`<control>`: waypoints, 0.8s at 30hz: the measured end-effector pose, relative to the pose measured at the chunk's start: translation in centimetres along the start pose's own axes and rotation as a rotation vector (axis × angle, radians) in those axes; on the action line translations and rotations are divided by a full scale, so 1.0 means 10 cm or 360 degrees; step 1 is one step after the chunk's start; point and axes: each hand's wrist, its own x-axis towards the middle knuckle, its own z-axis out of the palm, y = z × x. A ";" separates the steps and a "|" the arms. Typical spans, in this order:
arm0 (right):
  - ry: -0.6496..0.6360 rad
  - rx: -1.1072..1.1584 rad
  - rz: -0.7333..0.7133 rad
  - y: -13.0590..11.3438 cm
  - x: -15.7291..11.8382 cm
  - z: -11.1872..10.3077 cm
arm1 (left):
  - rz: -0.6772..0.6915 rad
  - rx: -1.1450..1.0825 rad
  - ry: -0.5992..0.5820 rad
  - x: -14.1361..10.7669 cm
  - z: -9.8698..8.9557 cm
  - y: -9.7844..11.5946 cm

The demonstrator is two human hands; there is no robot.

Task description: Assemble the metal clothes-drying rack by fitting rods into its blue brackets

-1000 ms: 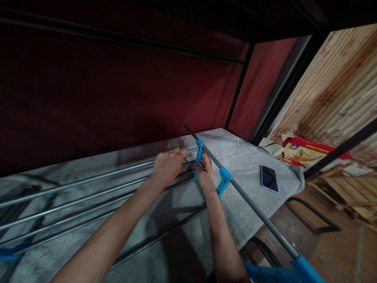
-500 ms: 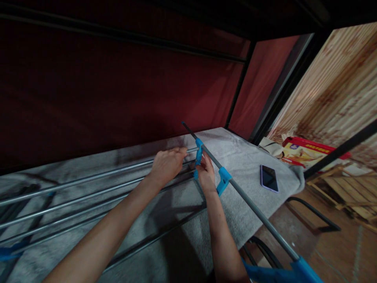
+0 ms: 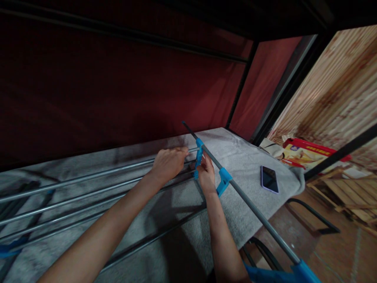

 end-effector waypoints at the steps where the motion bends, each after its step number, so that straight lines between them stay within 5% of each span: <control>1: 0.0003 0.0068 -0.0005 0.00 0.00 0.00 | -0.0005 -0.0013 -0.0006 0.00 0.00 0.00; 7: 0.0035 0.0468 0.0027 0.00 -0.01 -0.02 | 0.0078 -0.0063 0.0099 -0.10 -0.03 0.08; 12: 0.0058 0.0521 0.0095 0.00 -0.04 -0.03 | 0.0154 -0.0131 0.0585 -0.79 -0.04 -0.13; 18: 0.0008 0.0544 0.0052 -0.07 -0.06 -0.06 | -0.1016 -0.0353 0.1378 -2.26 0.15 -1.05; 21: 0.0031 0.0533 0.0046 -0.09 -0.07 -0.06 | -0.1742 -0.0606 0.1807 -2.74 0.21 -1.65; 24: 0.0044 0.0535 0.0060 -0.10 -0.07 -0.06 | -0.1834 -0.0945 0.1947 -2.91 0.19 -2.08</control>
